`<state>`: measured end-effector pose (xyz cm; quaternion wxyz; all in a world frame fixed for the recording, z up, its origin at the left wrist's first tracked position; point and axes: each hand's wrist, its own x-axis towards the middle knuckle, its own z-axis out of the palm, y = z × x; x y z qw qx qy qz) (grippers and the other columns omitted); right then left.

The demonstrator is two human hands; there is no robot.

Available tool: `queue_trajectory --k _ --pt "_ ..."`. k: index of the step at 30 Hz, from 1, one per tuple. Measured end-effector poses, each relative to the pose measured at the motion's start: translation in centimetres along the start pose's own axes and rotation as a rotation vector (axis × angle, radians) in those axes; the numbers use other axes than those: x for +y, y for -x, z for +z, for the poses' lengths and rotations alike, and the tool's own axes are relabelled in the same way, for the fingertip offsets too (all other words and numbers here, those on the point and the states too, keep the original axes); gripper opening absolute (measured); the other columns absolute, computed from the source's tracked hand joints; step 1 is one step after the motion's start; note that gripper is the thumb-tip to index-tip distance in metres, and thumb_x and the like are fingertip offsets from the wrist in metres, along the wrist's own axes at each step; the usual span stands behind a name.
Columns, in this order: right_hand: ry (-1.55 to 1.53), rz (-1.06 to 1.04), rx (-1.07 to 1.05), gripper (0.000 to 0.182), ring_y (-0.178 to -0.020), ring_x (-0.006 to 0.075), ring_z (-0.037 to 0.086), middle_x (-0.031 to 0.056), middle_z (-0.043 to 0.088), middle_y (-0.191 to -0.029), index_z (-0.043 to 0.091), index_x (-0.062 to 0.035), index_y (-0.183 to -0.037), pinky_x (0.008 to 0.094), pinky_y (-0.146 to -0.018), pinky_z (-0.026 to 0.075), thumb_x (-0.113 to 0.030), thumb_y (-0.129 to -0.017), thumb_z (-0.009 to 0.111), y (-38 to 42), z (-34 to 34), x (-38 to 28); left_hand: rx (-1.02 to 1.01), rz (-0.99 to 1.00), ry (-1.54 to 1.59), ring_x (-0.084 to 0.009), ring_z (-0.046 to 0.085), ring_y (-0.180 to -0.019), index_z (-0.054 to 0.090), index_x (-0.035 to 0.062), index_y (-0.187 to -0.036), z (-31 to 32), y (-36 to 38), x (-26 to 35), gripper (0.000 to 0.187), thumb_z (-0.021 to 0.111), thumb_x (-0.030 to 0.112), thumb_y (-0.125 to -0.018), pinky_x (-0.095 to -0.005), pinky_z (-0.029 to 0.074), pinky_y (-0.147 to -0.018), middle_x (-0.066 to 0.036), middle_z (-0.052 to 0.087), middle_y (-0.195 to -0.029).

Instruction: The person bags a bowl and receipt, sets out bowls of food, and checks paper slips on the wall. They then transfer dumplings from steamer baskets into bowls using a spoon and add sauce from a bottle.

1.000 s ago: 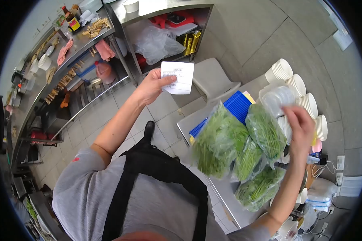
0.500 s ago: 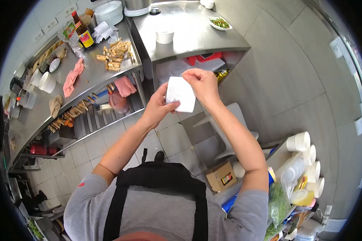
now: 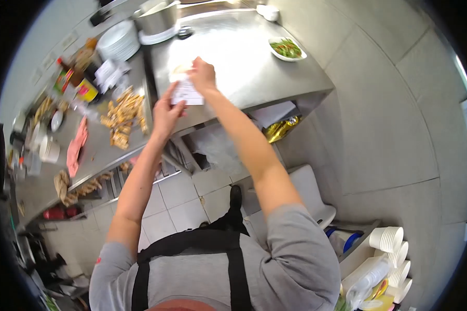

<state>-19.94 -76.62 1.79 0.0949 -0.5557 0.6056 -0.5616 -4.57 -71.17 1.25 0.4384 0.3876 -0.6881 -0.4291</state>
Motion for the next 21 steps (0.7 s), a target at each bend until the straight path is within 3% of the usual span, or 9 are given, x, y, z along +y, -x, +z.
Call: queue_trajectory --k 3,6,8,10,12,14,16,19,21 --pt "0.436 -0.31 -0.202 0.014 -0.075 0.0327 0.062 0.0159 0.063 -0.075 0.064 -0.0062 -0.079 0.0412 -0.066 0.05 -0.008 -0.066 0.06 -3.8 3.4 3.6 -0.002 -0.151 0.098 -0.0093 0.055 -0.059 0.033 0.0046 -0.136 1.3 -3.1 -2.1 0.062 0.057 0.0 -0.08 -0.0232 0.046 -0.051 -0.005 0.059 -0.078" --pt "0.815 -0.494 -0.117 0.012 -0.084 0.0279 0.061 0.0093 0.062 -0.078 0.066 -0.0117 -0.079 0.0392 -0.063 0.049 -0.016 -0.071 0.059 -4.4 0.6 0.4 -0.057 -0.252 0.054 -0.0105 0.055 -0.061 0.026 0.0044 -0.139 1.7 -3.1 -0.7 0.065 0.052 0.001 -0.079 -0.0219 0.046 -0.051 -0.005 0.058 -0.082" --pt "0.624 -0.494 -0.064 0.012 -0.078 0.0279 0.061 0.011 0.06 -0.076 0.065 -0.0103 -0.077 0.0368 -0.061 0.049 -0.018 -0.07 0.061 -3.9 -1.3 1.1 -0.046 -0.296 -0.025 -0.0103 0.055 -0.062 0.022 0.0083 -0.141 1.8 -2.6 0.8 0.07 0.057 0.005 -0.081 -0.0229 0.046 -0.05 -0.006 0.058 -0.086" --pt "0.209 -0.422 -0.177 0.009 -0.069 0.0282 0.061 0.0112 0.058 -0.07 0.064 -0.0098 -0.073 0.034 -0.058 0.048 -0.018 -0.07 0.061 -1.4 -6.0 1.9 -0.065 -0.39 -0.317 -0.0079 0.051 -0.051 0.016 0.013 -0.144 1.5 -1.9 3.1 0.078 0.061 0.008 -0.081 -0.0215 0.039 -0.042 -0.004 0.056 -0.066" --pt "-0.327 -0.372 -0.572 0.011 -0.056 0.0236 0.057 0.0078 0.059 -0.062 0.062 -0.0063 -0.066 0.0321 -0.055 0.047 -0.014 -0.073 0.061 1.9 -13.4 4.1 0.03 -0.112 -0.637 -0.0043 0.041 -0.047 0.021 0.0141 -0.143 0.2 -0.7 2.4 0.077 0.064 0.01 -0.08 -0.0177 0.033 -0.045 0.0 0.049 -0.055" --pt "-0.773 -0.11 -0.983 0.015 -0.065 0.0126 0.06 0.0051 0.065 -0.072 0.067 -0.0049 -0.077 0.0269 -0.058 0.046 -0.02 -0.077 0.065 6.0 -17.2 9.3 0.161 -0.044 -0.499 -0.0036 0.036 -0.05 0.044 0.007 -0.127 2.3 0.6 4.9 0.049 0.06 0.003 -0.081 -0.0159 0.031 -0.05 0.005 0.046 -0.057" --pt "-0.7 0.26 -0.997 0.021 -0.069 0.0103 0.059 0.0036 0.066 -0.076 0.066 -0.0024 -0.082 0.0252 -0.06 0.046 -0.022 -0.078 0.065 10.7 -19.3 14.9 0.04 0.002 -0.337 -0.0051 0.04 -0.054 0.056 0.0026 -0.105 5.5 1.6 4.9 0.028 0.053 -0.005 -0.079 -0.0179 0.034 -0.052 0.003 0.048 -0.062" --pt "-0.653 0.585 -0.702 0.023 -0.069 0.0095 0.058 0.0024 0.064 -0.075 0.066 -0.0038 -0.086 0.024 -0.058 0.043 -0.026 -0.08 0.064 16.1 -18.6 21.2 -0.625 0.109 -0.317 -0.0163 0.054 -0.064 0.059 0.0001 -0.086 15.0 1.6 4.5 0.024 0.048 -0.013 -0.069 -0.0252 0.042 -0.059 -0.007 0.057 -0.073" --pt "-0.733 0.785 -0.538 0.022 -0.067 0.0089 0.056 0.0015 0.063 -0.073 0.066 -0.0055 -0.087 0.0232 -0.057 0.042 -0.027 -0.079 0.064 17.9 -18.1 24.3 -0.842 0.288 -0.384 -0.029 0.059 -0.076 0.06 0.0007 -0.088 21.4 0.6 1.4 0.027 0.051 -0.011 -0.066 -0.0311 0.046 -0.068 -0.014 0.06 -0.087"
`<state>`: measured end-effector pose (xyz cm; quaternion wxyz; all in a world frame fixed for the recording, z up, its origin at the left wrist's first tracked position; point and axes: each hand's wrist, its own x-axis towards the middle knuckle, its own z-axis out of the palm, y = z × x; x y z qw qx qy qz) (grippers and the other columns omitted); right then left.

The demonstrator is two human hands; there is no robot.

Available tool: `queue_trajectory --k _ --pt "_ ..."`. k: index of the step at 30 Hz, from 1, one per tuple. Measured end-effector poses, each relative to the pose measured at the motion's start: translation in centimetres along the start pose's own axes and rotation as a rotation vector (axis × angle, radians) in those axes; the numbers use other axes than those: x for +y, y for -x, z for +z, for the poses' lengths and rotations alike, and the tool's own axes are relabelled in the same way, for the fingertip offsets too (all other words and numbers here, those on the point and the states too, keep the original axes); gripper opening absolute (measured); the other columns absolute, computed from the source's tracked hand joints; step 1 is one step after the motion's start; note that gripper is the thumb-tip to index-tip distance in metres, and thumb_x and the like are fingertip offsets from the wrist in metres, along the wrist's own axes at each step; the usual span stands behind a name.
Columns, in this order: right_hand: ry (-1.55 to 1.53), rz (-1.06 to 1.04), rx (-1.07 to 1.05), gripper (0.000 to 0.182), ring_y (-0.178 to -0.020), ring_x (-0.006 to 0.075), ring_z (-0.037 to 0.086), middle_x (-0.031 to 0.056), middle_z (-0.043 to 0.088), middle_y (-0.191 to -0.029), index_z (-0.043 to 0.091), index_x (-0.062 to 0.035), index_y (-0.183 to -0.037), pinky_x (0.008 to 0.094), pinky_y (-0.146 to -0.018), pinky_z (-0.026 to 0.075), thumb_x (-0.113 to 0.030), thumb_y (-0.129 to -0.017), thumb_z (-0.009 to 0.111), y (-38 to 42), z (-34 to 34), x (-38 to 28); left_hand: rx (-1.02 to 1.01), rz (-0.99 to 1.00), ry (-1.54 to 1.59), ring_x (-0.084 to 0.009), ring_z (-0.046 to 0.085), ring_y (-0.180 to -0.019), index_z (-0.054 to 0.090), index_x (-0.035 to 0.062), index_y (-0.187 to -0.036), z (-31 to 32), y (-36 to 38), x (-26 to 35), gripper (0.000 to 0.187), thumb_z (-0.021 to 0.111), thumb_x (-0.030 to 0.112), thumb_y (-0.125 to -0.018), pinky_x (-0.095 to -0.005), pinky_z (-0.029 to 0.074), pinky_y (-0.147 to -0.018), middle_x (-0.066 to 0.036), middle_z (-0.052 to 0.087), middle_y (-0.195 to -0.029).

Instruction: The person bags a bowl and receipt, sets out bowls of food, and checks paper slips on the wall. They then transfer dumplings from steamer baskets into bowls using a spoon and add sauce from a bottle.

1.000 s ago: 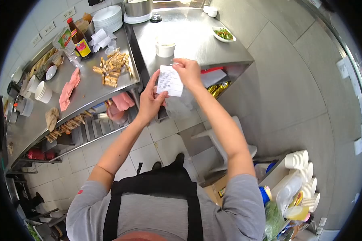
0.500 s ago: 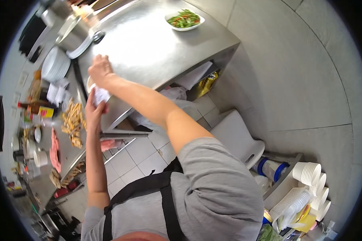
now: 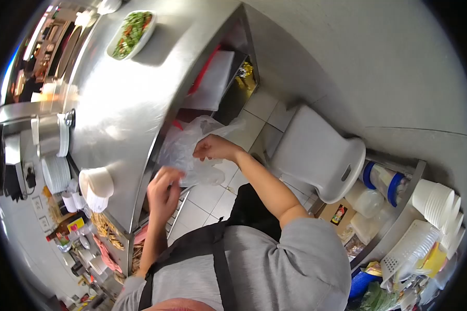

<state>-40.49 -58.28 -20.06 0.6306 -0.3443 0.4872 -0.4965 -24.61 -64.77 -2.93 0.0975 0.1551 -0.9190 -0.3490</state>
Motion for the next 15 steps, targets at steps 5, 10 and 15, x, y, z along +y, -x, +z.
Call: queue_trajectory --k 5,10,15 --pt "-0.226 0.039 0.506 0.02 -0.058 0.0075 0.05 0.0 0.06 -0.067 0.065 -0.0069 -0.082 0.0222 -0.051 0.039 -0.026 -0.078 0.065 -1.4 -4.8 9.1 0.063 0.055 -0.192 -0.0388 0.055 -0.099 0.056 0.0 -0.109 11.6 -11.3 -13.5 0.032 0.056 0.009 -0.078 -0.0433 0.043 -0.086 -0.021 0.058 -0.106" --pt "-0.171 -0.104 0.737 0.018 -0.055 0.007 0.048 0.0016 0.059 -0.066 0.063 -0.0064 -0.076 0.0215 -0.048 0.037 -0.024 -0.078 0.064 0.3 -9.4 19.6 0.018 -0.112 -0.603 -0.0405 0.042 -0.117 0.051 0.0067 -0.121 16.5 -21.0 -23.9 0.043 0.057 0.015 -0.079 -0.0438 0.037 -0.098 -0.022 0.043 -0.129" --pt "-0.416 0.151 0.798 0.016 -0.052 0.007 0.045 0.0023 0.057 -0.064 0.06 -0.0052 -0.074 0.0227 -0.046 0.034 -0.02 -0.077 0.064 5.3 -11.4 20.2 -0.066 -0.052 -1.067 -0.0374 0.039 -0.122 0.051 0.0086 -0.123 16.7 -24.0 -23.4 0.042 0.053 0.02 -0.083 -0.0417 0.033 -0.102 -0.019 0.036 -0.137"
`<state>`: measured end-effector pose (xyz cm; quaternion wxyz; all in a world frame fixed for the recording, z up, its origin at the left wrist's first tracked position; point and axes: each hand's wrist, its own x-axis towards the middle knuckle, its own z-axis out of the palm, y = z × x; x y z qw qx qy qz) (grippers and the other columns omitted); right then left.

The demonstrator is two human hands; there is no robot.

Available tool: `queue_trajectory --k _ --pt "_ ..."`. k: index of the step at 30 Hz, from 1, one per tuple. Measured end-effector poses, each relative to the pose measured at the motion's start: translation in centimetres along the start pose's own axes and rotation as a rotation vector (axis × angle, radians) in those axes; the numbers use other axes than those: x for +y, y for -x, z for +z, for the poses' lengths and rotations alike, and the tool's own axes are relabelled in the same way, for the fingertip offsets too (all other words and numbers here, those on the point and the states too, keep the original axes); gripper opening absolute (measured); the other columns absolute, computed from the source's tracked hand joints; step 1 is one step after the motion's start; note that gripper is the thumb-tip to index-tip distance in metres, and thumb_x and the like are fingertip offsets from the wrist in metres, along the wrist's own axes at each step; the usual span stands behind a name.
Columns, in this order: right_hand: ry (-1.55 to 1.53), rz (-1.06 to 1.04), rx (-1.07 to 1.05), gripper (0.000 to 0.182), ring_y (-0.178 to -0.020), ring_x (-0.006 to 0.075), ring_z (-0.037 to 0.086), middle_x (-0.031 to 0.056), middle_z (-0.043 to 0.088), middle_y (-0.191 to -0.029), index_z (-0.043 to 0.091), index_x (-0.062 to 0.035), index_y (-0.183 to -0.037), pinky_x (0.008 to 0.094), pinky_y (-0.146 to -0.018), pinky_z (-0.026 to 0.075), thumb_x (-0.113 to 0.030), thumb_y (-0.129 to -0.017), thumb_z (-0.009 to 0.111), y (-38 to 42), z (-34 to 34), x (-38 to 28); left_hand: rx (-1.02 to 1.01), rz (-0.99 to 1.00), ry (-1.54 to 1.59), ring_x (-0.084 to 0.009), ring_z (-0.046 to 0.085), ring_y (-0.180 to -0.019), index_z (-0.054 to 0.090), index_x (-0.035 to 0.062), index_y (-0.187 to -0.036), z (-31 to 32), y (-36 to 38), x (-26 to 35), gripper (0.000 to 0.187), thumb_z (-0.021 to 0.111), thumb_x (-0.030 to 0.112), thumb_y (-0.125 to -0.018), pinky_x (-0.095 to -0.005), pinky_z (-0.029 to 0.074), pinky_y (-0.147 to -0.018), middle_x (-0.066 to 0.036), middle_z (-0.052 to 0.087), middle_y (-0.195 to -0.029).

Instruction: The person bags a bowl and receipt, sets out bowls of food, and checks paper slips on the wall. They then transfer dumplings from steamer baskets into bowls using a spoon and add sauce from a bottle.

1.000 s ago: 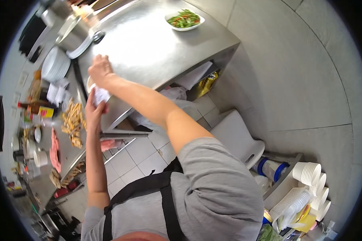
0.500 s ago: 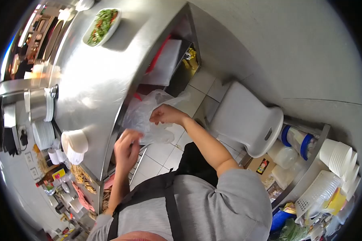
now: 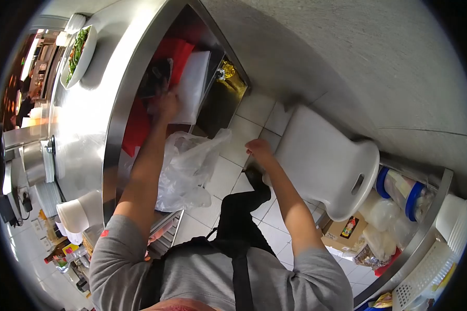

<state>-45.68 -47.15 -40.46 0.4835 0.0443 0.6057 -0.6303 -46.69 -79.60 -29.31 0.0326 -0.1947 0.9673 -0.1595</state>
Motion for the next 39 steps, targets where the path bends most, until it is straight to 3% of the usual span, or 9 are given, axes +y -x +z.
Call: queue_trajectory --k 3,6,8,11,14,22,32,37,39 --pt "0.0 0.041 0.048 0.016 -0.053 0.009 0.048 0.0028 0.058 -0.064 0.062 -0.0037 -0.076 0.0238 -0.048 0.037 -0.019 -0.077 0.063 -0.9 -1.9 1.2 0.054 -0.137 -0.053 -0.0356 0.044 -0.118 0.052 0.0067 -0.121 2.7 -0.7 -2.3 0.041 0.052 0.022 -0.084 -0.0414 0.037 -0.098 -0.018 0.043 -0.13" --pt "0.418 -0.404 0.402 0.016 -0.056 0.0108 0.053 0.0028 0.059 -0.064 0.064 -0.0021 -0.08 0.0252 -0.049 0.041 -0.018 -0.078 0.061 -3.1 -5.2 5.0 0.059 -0.241 -0.021 -0.0339 0.047 -0.116 0.053 0.0046 -0.119 5.7 -1.2 -5.8 0.04 0.051 0.023 -0.083 -0.0413 0.039 -0.096 -0.018 0.048 -0.125" --pt "0.802 -0.494 0.543 0.016 -0.054 0.0129 0.057 0.0027 0.061 -0.064 0.065 -0.0011 -0.086 0.0262 -0.049 0.043 -0.015 -0.08 0.06 -2.1 -7.5 3.6 0.103 -0.271 -0.015 -0.0328 0.049 -0.114 0.054 0.0032 -0.117 6.9 -1.4 -6.8 0.04 0.051 0.024 -0.083 -0.0413 0.04 -0.094 -0.018 0.051 -0.121" --pt "0.714 -0.505 0.49 0.015 -0.048 0.0123 0.055 0.0023 0.061 -0.062 0.064 -0.002 -0.085 0.0247 -0.044 0.042 -0.016 -0.082 0.058 -2.4 -10.1 5.4 0.204 -0.261 -0.002 -0.0311 0.052 -0.111 0.055 0.0011 -0.115 7.9 -3.1 -6.4 0.04 0.05 0.025 -0.083 -0.0413 0.042 -0.091 -0.018 0.055 -0.116" --pt "0.082 -0.163 0.338 0.016 -0.043 0.0109 0.052 0.0028 0.059 -0.06 0.064 -0.003 -0.082 0.0228 -0.041 0.04 -0.017 -0.084 0.057 -1.8 -11.0 4.2 0.192 -0.258 0.017 -0.0308 0.052 -0.111 0.056 0.001 -0.112 7.8 -5.5 -6.2 0.039 0.051 0.025 -0.081 -0.0414 0.042 -0.091 -0.018 0.056 -0.115" --pt "0.03 -0.085 0.35 0.018 -0.044 0.0104 0.053 0.0042 0.058 -0.06 0.062 -0.0015 -0.088 0.0215 -0.04 0.04 -0.015 -0.086 0.051 -1.6 -10.8 3.0 0.066 -0.292 0.075 -0.0322 0.049 -0.11 0.057 0.0036 -0.102 6.3 -7.9 -7.9 0.031 0.055 0.021 -0.076 -0.042 0.039 -0.092 -0.017 0.055 -0.117" --pt "-0.015 -0.097 0.327 0.024 -0.043 0.0129 0.055 0.0069 0.059 -0.06 0.062 -0.0001 -0.088 0.0227 -0.04 0.042 -0.023 -0.086 0.055 -2.1 -11.4 3.4 0.073 -0.348 0.26 -0.0338 0.046 -0.11 0.058 0.0068 -0.089 6.7 -1.3 -6.3 0.023 0.06 0.016 -0.068 -0.0428 0.035 -0.093 -0.015 0.052 -0.12" --pt "0.018 -0.019 0.338 0.036 -0.069 0.0125 0.062 0.0051 0.064 -0.082 0.061 -0.0059 -0.1 0.0248 -0.053 0.045 -0.039 -0.084 0.057 -4.6 -7.3 1.4 0.29 -0.241 0.627 -0.0346 0.044 -0.11 0.058 0.0084 -0.083 3.0 0.5 0.8 0.019 0.062 0.014 -0.065 -0.0431 0.033 -0.094 -0.015 0.051 -0.122" --pt "-0.103 -0.187 -0.02 0.049 -0.094 0.0155 0.058 0.0031 0.062 -0.1 0.054 -0.0099 -0.117 0.035 -0.08 0.044 -0.047 -0.085 0.055 -3.9 -0.3 -4.9 0.398 -0.139 0.828 -0.035 0.043 -0.11 0.058 0.009 -0.08 0.3 1.5 5.3 0.018 0.063 0.013 -0.063 -0.0433 0.033 -0.094 -0.014 0.05 -0.122"
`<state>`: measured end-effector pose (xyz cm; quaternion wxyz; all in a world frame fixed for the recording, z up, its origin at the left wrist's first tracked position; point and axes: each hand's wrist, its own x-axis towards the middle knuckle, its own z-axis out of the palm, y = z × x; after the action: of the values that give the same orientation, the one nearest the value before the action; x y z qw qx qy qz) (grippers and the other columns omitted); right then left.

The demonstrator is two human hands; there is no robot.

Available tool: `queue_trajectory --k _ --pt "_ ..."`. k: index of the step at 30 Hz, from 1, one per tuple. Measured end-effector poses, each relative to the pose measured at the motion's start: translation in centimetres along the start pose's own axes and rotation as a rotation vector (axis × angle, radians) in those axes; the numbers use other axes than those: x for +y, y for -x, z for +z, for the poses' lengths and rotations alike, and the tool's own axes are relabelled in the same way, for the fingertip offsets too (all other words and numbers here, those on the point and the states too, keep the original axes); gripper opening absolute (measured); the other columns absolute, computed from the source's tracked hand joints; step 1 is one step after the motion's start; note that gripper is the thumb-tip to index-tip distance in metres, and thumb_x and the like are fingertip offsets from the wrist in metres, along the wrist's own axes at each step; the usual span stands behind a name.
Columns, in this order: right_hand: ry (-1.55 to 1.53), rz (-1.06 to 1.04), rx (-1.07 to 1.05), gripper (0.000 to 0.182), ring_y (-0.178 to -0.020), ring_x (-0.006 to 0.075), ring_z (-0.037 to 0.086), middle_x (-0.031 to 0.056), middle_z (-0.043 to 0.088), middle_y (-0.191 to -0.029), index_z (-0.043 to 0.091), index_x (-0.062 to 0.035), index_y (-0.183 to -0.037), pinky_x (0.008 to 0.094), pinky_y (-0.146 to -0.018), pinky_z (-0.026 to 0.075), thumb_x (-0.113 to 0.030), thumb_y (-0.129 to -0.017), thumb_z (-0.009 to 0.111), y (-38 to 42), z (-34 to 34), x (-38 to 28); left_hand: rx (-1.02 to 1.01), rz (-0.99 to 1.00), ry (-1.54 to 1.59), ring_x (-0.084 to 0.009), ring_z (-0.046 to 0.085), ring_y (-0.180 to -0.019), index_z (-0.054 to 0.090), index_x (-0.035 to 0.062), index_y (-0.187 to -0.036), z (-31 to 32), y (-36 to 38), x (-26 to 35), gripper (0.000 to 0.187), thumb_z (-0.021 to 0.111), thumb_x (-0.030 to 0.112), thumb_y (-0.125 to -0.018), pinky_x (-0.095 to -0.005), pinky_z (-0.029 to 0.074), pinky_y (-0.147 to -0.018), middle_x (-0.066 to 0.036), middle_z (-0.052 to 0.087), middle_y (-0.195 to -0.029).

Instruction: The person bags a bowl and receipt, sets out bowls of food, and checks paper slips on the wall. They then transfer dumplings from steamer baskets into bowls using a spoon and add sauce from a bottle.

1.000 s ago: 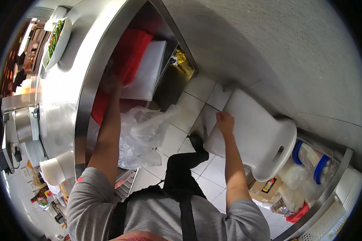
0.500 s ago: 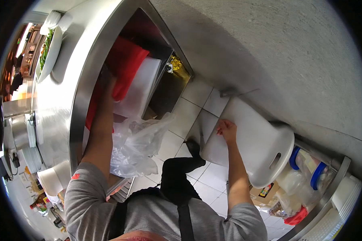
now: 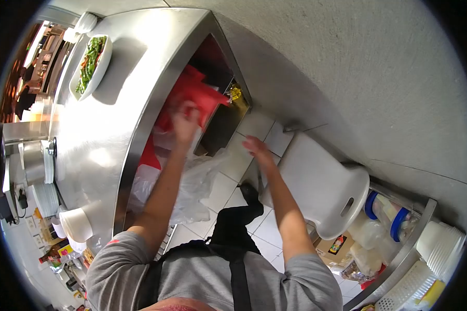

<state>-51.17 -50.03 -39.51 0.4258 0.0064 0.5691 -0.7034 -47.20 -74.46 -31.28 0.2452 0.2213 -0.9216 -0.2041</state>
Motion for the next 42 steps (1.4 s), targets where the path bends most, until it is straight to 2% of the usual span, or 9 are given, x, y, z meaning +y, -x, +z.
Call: queue_trajectory --k 6,12,18,25,29,30,32,38,42 --pt "-0.13 -0.113 -0.058 0.041 -0.106 0.0166 0.053 0.0069 0.059 -0.112 0.049 -0.0046 -0.12 0.0316 -0.09 0.041 -0.013 -0.082 0.062 -1.9 7.1 -9.5 -0.097 0.016 0.19 -0.0306 0.044 -0.109 0.059 0.01 -0.079 -2.1 5.4 7.6 0.013 0.063 0.011 -0.066 -0.0406 0.034 -0.093 -0.014 0.051 -0.119" --pt "0.292 -0.066 -0.394 0.043 -0.104 0.0148 0.052 0.0074 0.056 -0.115 0.05 -0.0025 -0.119 0.0291 -0.089 0.041 -0.011 -0.08 0.063 11.6 7.6 -19.9 -0.121 -0.657 1.077 -0.0157 0.056 -0.091 0.056 0.0107 -0.097 -6.2 4.3 3.3 0.019 0.05 0.027 -0.089 -0.0317 0.041 -0.086 -0.004 0.055 -0.113" --pt "0.397 -0.062 -0.351 0.05 -0.104 0.0134 0.052 0.0062 0.057 -0.114 0.052 -0.002 -0.119 0.029 -0.089 0.042 -0.012 -0.073 0.07 22.5 6.0 -27.2 -0.972 -0.9 2.014 -0.0168 0.058 -0.097 0.055 0.0074 -0.11 -8.2 7.7 5.2 0.031 0.052 0.029 -0.088 -0.0338 0.044 -0.087 -0.003 0.062 -0.102" --pt "0.626 -0.139 0.001 0.043 -0.089 0.0144 0.058 0.004 0.062 -0.102 0.057 -0.0026 -0.11 0.0306 -0.08 0.047 -0.012 -0.071 0.073 27.9 2.4 -29.5 -0.857 -0.48 1.735 -0.0142 0.059 -0.095 0.054 0.006 -0.114 -22.0 8.0 11.6 0.042 0.066 0.008 -0.074 -0.0307 0.048 -0.079 -0.004 0.062 -0.105" --pt "1.101 -0.743 0.476 0.03 -0.074 0.0136 0.055 0.0057 0.06 -0.086 0.058 -0.0049 -0.099 0.0329 -0.067 0.046 -0.024 -0.077 0.069 30.3 9.5 -26.4 -0.787 -0.559 1.579 -0.0069 0.058 -0.073 0.057 0.0066 -0.105 -27.7 12.0 14.8 0.033 0.067 0.007 -0.073 -0.0174 0.037 -0.053 0.0 0.062 -0.094" --pt "1.211 -0.898 0.592 0.029 -0.07 0.0134 0.055 0.0061 0.06 -0.083 0.058 -0.0055 -0.096 0.0334 -0.063 0.046 -0.027 -0.079 0.068 31.3 11.7 -24.9 -0.781 -0.537 1.488 -0.01 0.062 -0.081 0.06 0.005 -0.102 -28.8 12.8 15.0 0.028 0.067 0.007 -0.074 -0.0226 0.05 -0.069 -0.003 0.065 -0.094" --pt "0.781 -0.551 0.105 0.029 -0.066 0.0159 0.053 0.0069 0.056 -0.077 0.057 -0.0043 -0.091 0.0307 -0.061 0.044 -0.027 -0.078 0.068 33.1 17.2 -19.3 -0.656 -0.537 1.535 -0.01 0.062 -0.078 0.06 0.0049 -0.099 -31.3 15.3 16.9 0.025 0.066 0.007 -0.075 -0.0234 0.049 -0.069 -0.003 0.065 -0.09" --pt "0.54 -0.819 0.228 0.016 -0.066 0.0086 0.049 0.0026 0.056 -0.074 0.055 0.0008 -0.08 0.0259 -0.06 0.042 -0.013 -0.086 0.058 38.3 26.3 -10.1 -0.316 -0.744 1.694 -0.0096 0.059 -0.073 0.059 0.0094 -0.094 -36.7 21.1 18.4 0.023 0.068 0.026 -0.08 -0.0242 0.049 -0.065 -0.001 0.062 -0.084" --pt "0.262 -0.71 0.118 0.01 -0.066 0.0062 0.046 0.0017 0.056 -0.068 0.056 0.0012 -0.082 0.0233 -0.061 0.04 -0.007 -0.088 0.054 40.5 27.6 -9.9 -0.448 -0.636 2.178 -0.0068 0.057 -0.067 0.059 0.0052 -0.09 -36.6 23.9 14.1 0.021 0.067 0.023 -0.082 -0.0227 0.048 -0.062 0.0 0.059 -0.075"
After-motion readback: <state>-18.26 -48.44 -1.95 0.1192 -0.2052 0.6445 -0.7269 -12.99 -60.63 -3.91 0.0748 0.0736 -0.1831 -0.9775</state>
